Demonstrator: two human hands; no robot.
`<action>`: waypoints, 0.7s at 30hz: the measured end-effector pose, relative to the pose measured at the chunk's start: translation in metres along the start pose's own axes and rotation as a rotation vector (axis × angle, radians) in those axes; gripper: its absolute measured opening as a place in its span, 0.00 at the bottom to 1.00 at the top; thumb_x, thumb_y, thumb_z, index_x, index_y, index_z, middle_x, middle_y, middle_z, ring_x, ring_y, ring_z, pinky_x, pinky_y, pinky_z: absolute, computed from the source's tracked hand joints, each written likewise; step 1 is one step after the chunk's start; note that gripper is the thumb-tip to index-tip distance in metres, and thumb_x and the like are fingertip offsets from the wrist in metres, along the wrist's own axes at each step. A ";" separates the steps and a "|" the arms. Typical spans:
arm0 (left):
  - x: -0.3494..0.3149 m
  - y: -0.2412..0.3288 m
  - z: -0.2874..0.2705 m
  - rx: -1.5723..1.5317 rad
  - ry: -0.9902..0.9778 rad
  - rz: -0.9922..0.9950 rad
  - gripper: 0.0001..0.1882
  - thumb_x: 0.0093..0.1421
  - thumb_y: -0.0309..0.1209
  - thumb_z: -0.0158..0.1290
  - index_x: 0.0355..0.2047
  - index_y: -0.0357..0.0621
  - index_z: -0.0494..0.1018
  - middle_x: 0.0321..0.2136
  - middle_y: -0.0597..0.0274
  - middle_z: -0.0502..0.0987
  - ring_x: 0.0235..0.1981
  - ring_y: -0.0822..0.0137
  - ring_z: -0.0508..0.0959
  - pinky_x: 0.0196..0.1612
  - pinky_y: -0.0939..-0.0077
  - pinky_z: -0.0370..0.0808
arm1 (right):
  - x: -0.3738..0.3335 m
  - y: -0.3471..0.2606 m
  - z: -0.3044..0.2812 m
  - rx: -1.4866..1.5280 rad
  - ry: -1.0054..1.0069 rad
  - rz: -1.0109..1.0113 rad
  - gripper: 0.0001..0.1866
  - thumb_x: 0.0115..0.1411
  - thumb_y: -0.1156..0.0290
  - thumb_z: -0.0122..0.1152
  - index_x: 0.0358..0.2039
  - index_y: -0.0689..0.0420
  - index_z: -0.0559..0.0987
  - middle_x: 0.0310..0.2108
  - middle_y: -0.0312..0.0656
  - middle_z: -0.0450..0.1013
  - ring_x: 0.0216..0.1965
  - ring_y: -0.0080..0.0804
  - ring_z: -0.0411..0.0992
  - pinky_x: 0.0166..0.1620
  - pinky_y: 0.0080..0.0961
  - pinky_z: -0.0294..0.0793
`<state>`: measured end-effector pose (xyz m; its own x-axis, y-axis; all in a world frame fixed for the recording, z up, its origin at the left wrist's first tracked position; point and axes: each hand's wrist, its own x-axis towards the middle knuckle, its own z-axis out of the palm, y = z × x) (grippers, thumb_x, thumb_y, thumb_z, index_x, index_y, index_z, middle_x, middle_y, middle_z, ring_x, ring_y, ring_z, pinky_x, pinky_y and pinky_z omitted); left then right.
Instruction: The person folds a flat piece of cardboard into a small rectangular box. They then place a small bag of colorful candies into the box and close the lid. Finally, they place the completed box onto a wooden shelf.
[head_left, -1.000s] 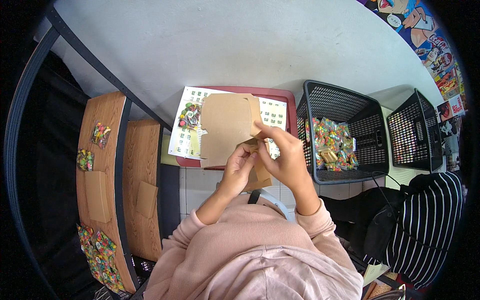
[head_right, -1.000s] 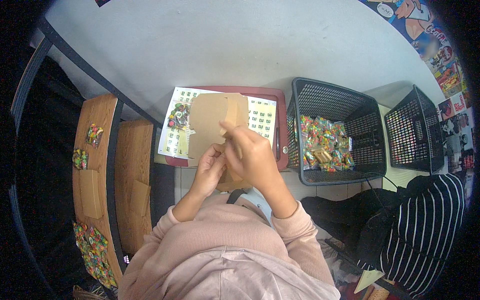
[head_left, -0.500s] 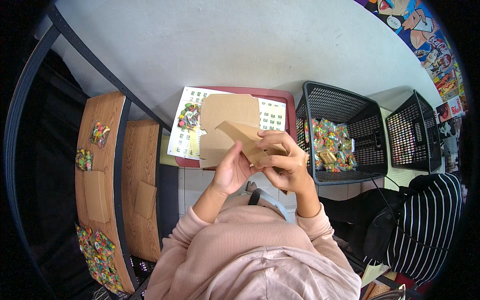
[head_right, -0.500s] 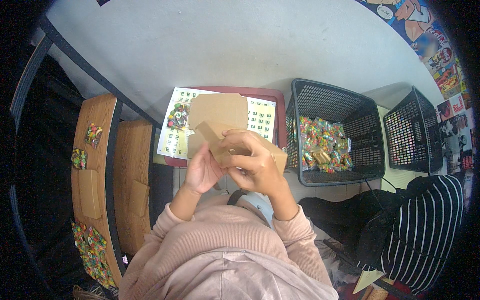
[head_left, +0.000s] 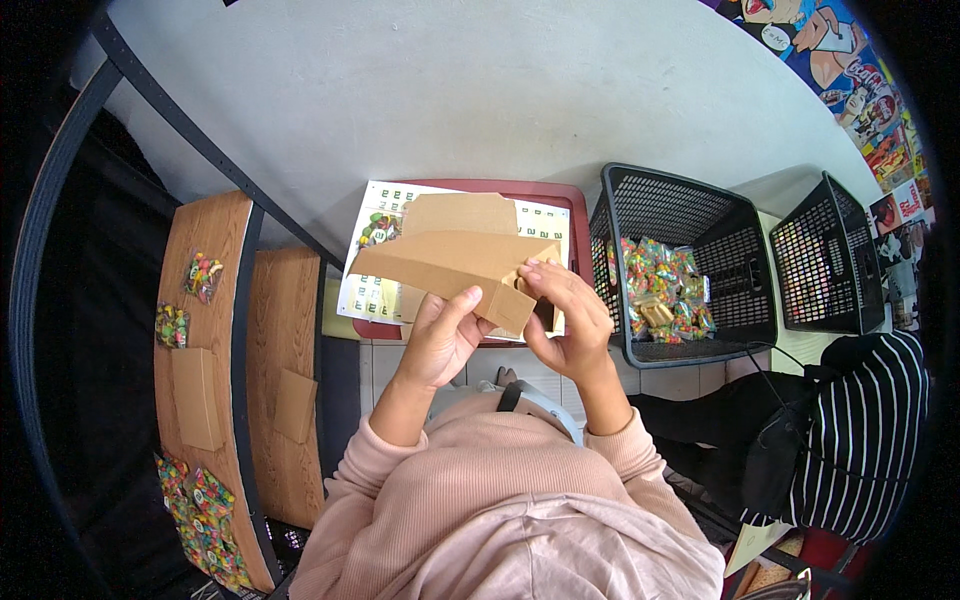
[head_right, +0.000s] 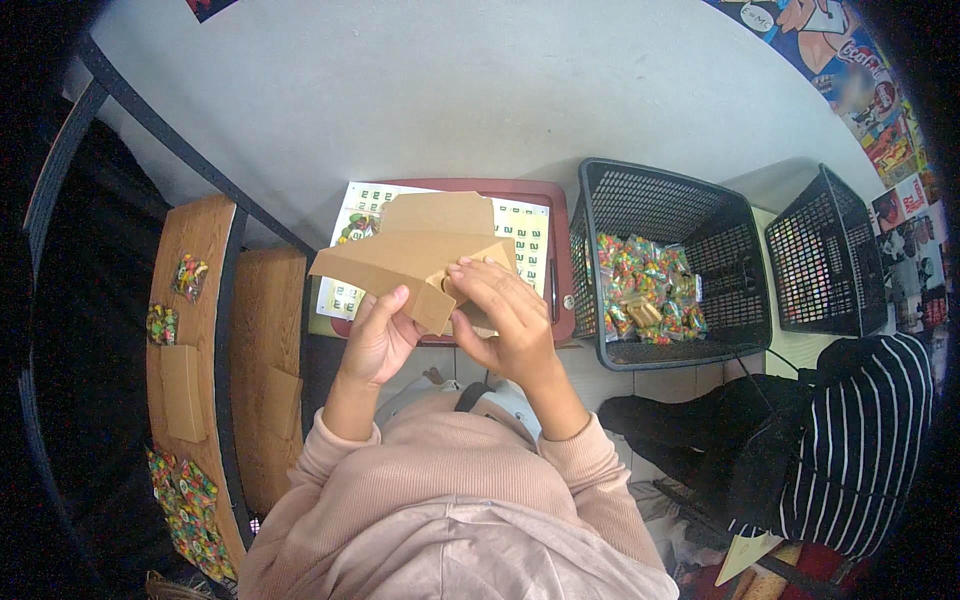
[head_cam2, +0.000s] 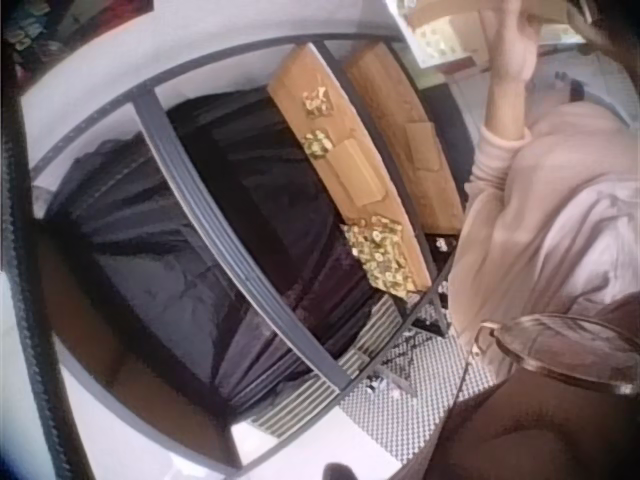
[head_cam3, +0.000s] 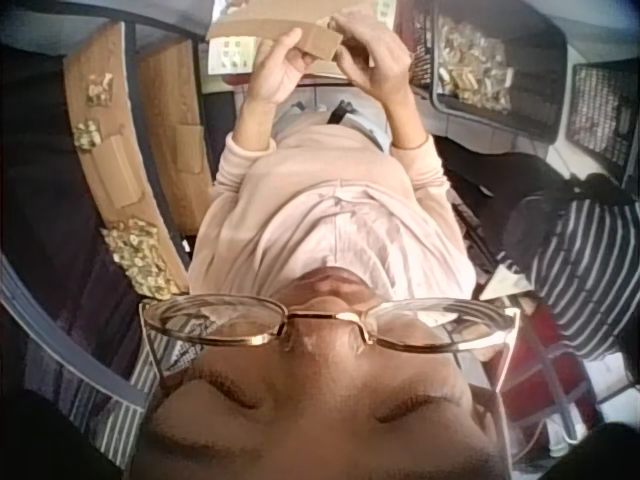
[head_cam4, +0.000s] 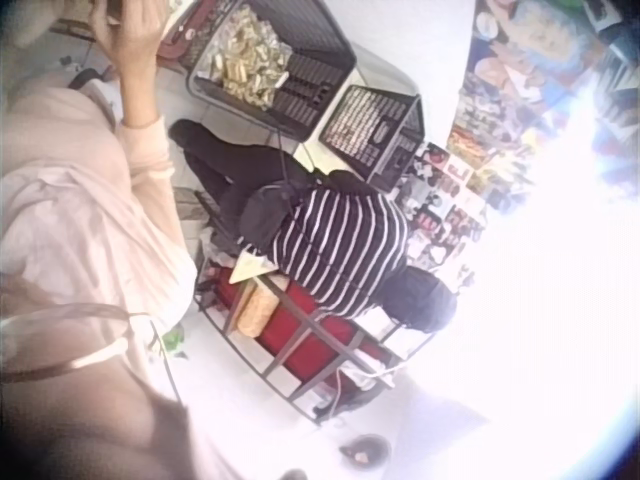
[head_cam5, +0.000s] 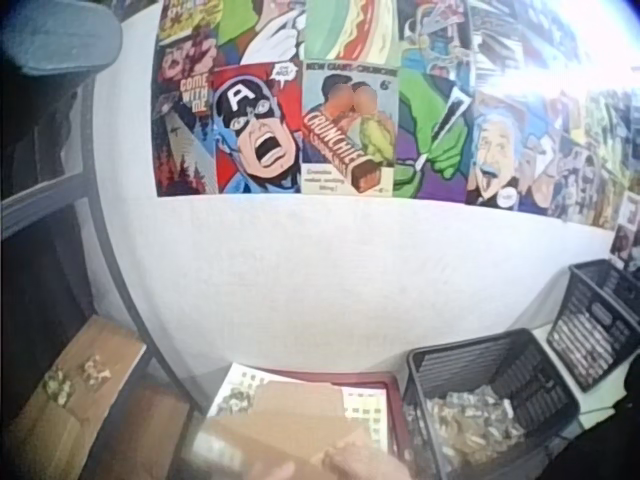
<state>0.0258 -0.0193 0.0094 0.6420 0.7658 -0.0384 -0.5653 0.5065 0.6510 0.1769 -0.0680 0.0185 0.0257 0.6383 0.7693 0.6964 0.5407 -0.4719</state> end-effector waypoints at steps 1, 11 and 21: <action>-0.001 0.001 0.000 0.011 -0.007 -0.015 0.25 0.55 0.29 0.44 0.51 0.35 0.51 0.45 0.55 0.63 0.45 0.67 0.69 0.45 0.71 0.71 | 0.001 0.001 0.001 -0.030 -0.009 -0.045 0.19 0.38 0.80 0.61 0.36 0.61 0.73 0.35 0.44 0.73 0.38 0.38 0.72 0.44 0.33 0.71; 0.000 0.004 -0.003 0.237 0.052 0.088 0.28 0.47 0.23 0.52 0.48 0.34 0.54 0.43 0.56 0.65 0.45 0.69 0.68 0.47 0.75 0.68 | 0.002 -0.002 0.003 0.100 0.065 0.154 0.11 0.41 0.84 0.59 0.29 0.61 0.77 0.29 0.45 0.74 0.28 0.32 0.74 0.29 0.20 0.73; 0.002 0.000 -0.001 0.437 0.196 0.421 0.25 0.46 0.21 0.56 0.44 0.34 0.58 0.38 0.56 0.68 0.40 0.70 0.71 0.45 0.79 0.69 | 0.006 -0.015 0.010 -0.028 0.104 0.099 0.11 0.39 0.81 0.63 0.27 0.58 0.77 0.26 0.39 0.72 0.27 0.31 0.72 0.29 0.22 0.71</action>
<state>0.0268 -0.0178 0.0085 0.2807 0.9434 0.1765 -0.4585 -0.0298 0.8882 0.1589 -0.0669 0.0259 0.1682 0.6266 0.7610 0.7064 0.4619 -0.5364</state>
